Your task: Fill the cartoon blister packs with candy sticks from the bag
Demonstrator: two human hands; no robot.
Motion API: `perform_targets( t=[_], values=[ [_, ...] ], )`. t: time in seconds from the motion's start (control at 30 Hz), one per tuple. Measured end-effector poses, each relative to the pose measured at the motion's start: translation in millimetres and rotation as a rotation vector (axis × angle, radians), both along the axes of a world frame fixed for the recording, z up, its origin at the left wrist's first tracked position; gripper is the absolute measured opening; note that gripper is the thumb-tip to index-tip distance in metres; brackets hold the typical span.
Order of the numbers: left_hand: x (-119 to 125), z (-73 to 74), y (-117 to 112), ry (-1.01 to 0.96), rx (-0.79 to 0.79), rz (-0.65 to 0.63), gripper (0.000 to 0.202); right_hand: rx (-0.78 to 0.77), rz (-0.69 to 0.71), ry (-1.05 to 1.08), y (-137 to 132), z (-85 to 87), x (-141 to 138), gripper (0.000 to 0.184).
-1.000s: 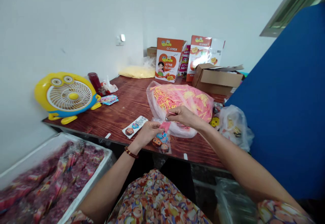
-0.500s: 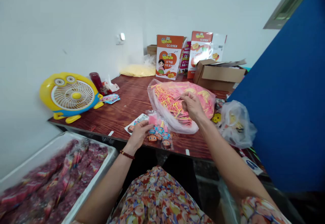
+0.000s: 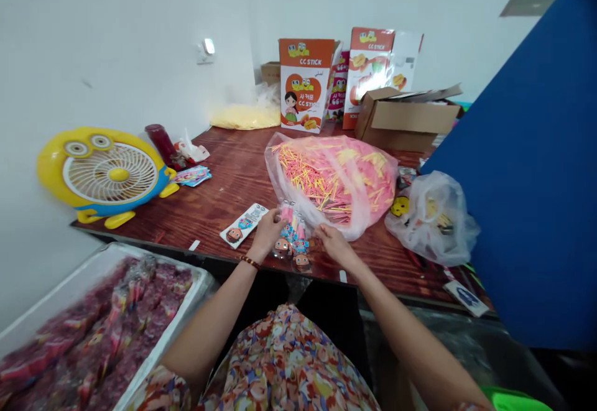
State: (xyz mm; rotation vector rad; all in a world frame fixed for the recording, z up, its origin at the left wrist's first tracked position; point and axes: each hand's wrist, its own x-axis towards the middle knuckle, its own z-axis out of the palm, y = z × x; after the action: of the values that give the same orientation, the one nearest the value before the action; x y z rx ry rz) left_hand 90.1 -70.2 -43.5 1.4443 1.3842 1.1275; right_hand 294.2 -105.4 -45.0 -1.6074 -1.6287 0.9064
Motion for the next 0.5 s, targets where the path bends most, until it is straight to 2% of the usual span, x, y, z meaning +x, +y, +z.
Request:
perform_targets(
  t=[0.1, 0.2, 0.37, 0.5],
  values=[
    [7.5, -6.6, 6.7, 0.168, 0.003, 0.016, 0.013, -0.009, -0.069, -0.124, -4.1, -19.1, -4.5, 0.018],
    [8.2, -12.9, 7.7, 0.292, 0.023, 0.014, 0.014, -0.061, -0.093, -0.198, 3.7, -29.9, -11.1, 0.016],
    [5.0, -17.3, 8.0, 0.405, 0.038, -0.024, 0.022, -0.087, -0.095, -0.224, 17.0, -34.6, -20.2, 0.017],
    [7.7, -12.1, 8.9, 0.483, 0.014, -0.015, 0.024, -0.067, -0.177, -0.232, 17.1, -34.2, -22.3, 0.02]
  ],
)
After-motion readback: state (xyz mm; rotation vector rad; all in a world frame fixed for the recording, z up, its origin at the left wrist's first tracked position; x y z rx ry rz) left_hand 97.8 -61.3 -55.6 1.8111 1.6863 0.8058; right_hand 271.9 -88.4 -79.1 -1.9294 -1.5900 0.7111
